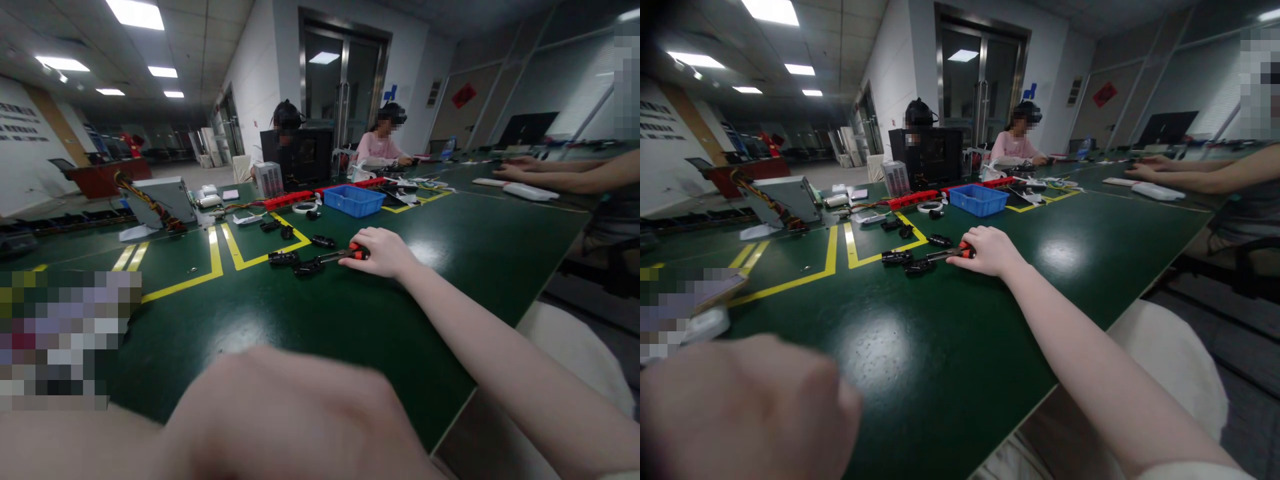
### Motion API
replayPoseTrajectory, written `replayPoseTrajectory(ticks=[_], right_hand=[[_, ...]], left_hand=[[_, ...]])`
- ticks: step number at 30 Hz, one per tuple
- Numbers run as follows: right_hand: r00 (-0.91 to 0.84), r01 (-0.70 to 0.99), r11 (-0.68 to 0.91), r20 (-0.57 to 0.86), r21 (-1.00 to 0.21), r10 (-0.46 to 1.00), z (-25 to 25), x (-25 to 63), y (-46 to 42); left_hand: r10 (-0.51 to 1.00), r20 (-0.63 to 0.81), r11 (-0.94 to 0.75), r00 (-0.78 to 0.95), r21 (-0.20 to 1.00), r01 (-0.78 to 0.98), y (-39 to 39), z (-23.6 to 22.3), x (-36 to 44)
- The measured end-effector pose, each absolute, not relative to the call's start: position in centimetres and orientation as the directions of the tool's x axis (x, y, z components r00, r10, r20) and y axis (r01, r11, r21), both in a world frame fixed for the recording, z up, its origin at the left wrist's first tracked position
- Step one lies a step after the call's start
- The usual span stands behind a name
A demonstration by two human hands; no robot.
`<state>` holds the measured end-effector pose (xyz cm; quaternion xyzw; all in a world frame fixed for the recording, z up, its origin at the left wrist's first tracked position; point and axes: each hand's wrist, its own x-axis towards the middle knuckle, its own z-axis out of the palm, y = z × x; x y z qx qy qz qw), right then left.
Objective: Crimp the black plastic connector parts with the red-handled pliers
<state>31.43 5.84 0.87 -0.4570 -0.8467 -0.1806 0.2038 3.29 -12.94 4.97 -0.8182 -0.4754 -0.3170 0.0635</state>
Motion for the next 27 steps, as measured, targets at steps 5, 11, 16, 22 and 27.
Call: replayPoseTrajectory(ticks=[5,11,16,22,27], right_hand=[[-0.449,0.887,0.441,0.47,0.136,0.76,0.4,31.5,6.2],[-0.383,0.923,0.36,0.403,0.134,0.831,-0.1,31.3,6.6],[-0.351,0.936,0.331,0.372,0.118,0.859,-0.2,30.9,6.7],[-0.336,0.939,0.34,0.352,0.054,0.873,-0.1,31.0,6.7],[-0.324,0.937,0.349,0.345,-0.012,0.881,-0.1,31.4,6.8]], left_hand=[[0.505,0.584,-0.861,0.635,0.39,0.326,-4.1,5.4,5.5],[0.6,0.399,-0.795,0.693,0.204,0.571,4.6,0.4,4.3],[0.564,0.317,-0.826,0.763,0.206,0.525,5.7,-0.5,3.4],[0.538,0.35,-0.842,0.767,0.264,0.471,6.1,0.0,3.1],[0.494,0.283,-0.864,0.822,0.265,0.428,5.6,0.9,2.7]])
